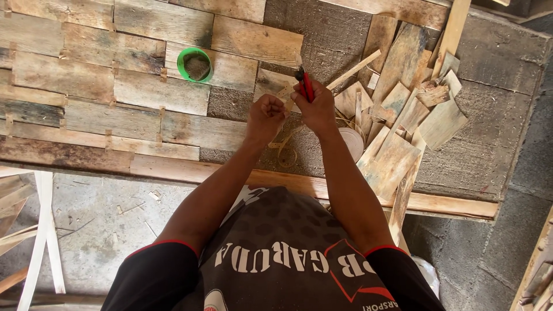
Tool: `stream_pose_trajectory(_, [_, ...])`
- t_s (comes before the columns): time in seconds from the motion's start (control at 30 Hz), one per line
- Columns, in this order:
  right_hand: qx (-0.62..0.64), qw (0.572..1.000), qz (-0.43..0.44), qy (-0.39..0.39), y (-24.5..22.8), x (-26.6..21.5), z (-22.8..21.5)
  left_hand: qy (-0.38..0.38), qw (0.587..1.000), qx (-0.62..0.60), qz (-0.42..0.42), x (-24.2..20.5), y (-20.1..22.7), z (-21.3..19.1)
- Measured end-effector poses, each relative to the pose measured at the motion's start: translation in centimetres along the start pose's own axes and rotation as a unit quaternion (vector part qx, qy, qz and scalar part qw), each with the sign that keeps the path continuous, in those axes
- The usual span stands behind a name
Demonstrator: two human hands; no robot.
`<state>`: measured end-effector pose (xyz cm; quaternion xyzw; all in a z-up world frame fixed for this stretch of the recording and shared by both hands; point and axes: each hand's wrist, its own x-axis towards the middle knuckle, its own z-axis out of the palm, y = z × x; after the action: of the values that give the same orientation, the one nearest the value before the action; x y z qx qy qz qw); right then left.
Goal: The recorder is applying a thin wood veneer edge strip to a wooden panel using an adhesive tape and trimming it with a utility knife.
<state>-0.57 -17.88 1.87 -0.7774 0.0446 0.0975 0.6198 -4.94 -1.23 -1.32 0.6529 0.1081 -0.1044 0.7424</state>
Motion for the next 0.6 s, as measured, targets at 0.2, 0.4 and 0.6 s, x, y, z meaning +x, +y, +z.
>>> stream_pose_trajectory(0.2, [-0.105, 0.988, -0.110, 0.038, -1.0, -0.4, -0.8, -0.038, 0.998, 0.054, 0.001, 0.9, 0.6, -0.7])
stream_pose_trajectory(0.4, [-0.208, 0.978, 0.008, -0.029, -6.6, -3.8, -3.0, -0.017, 1.000, 0.025, -0.005, 2.8, -0.6, -2.2])
stream_pose_trajectory(0.6, [-0.353, 0.924, -0.134, -0.055, -4.7, -5.5, -3.7, -0.035, 0.997, 0.055, 0.027, 4.3, -0.9, -3.4])
